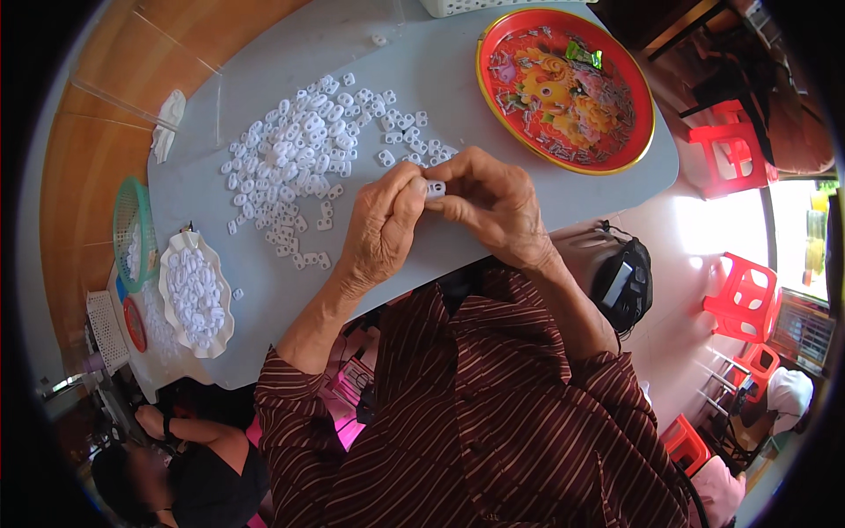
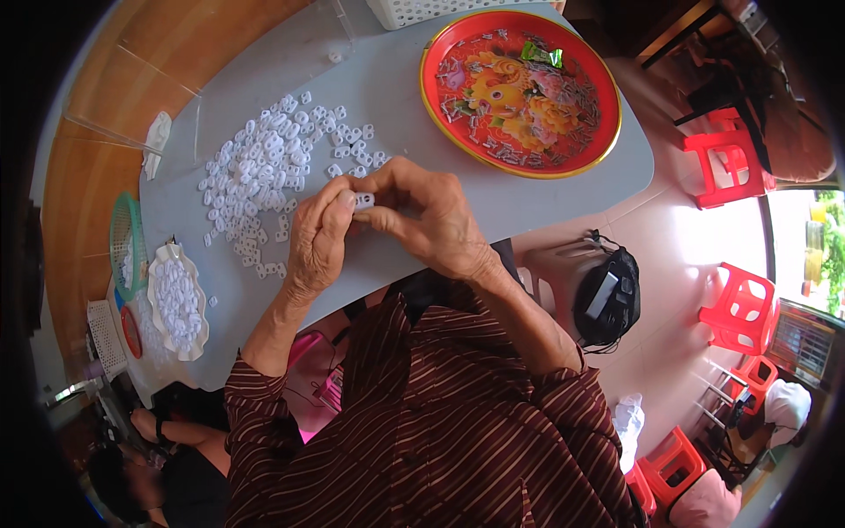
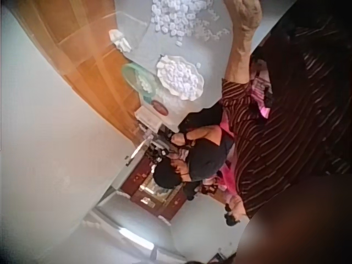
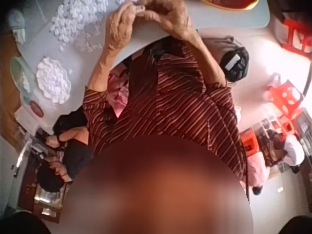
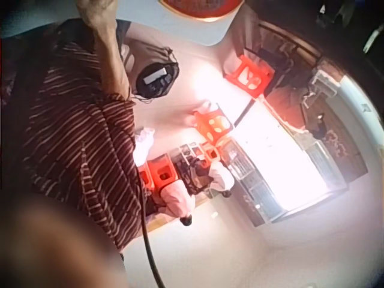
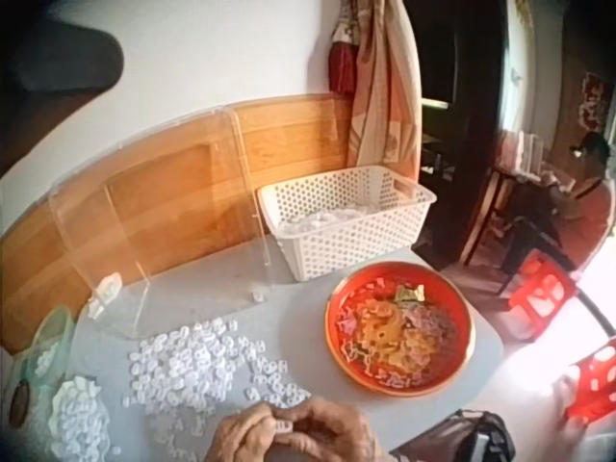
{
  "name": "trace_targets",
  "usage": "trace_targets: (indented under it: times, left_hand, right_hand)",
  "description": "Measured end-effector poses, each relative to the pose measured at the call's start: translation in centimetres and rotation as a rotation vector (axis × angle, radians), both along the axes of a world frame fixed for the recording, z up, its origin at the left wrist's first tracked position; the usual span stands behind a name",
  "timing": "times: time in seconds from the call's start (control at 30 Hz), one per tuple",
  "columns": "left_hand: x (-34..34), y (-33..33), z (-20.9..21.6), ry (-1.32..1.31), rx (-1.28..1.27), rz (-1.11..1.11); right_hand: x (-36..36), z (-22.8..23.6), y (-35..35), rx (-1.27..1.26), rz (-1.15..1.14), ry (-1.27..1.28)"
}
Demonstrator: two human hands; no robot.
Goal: Stringing small white plastic components onto a thin string or wire at a table.
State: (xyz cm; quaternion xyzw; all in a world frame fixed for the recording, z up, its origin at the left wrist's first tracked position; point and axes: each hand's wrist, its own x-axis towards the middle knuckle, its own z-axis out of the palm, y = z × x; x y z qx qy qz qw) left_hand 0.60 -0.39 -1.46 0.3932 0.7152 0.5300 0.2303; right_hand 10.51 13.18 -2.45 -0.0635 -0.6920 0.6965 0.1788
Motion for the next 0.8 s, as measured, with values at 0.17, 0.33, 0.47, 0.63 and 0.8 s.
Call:
trace_targets:
  times: [0.17, 0.33, 0.47, 0.63, 0.8]
  left_hand:
    - [0.3, -0.1, 0.3, 0.040, 0.059, -0.026]
    - [0.9, -0.2, 0.3, 0.041, 0.093, -0.013]
    - [0.9, -0.2, 0.0, -0.034, 0.081, 0.027]
    - [1.4, 0.1, -0.3, 0.040, 0.162, -0.017]
    - [0.5, 0.1, -1.4, 0.046, 0.188, -0.043]
  right_hand:
    - [0.3, 0.2, 0.3, 0.000, -0.007, -0.042]
    - [0.2, -0.5, -0.1, -0.096, -0.038, -0.059]
    - [0.3, -0.4, 0.1, -0.181, -0.042, 0.006]
    - [-2.3, 3.2, 4.2, 0.015, -0.200, 0.093]
    - [-10.8, 8.9, 12.7, 0.364, -0.459, 0.198]
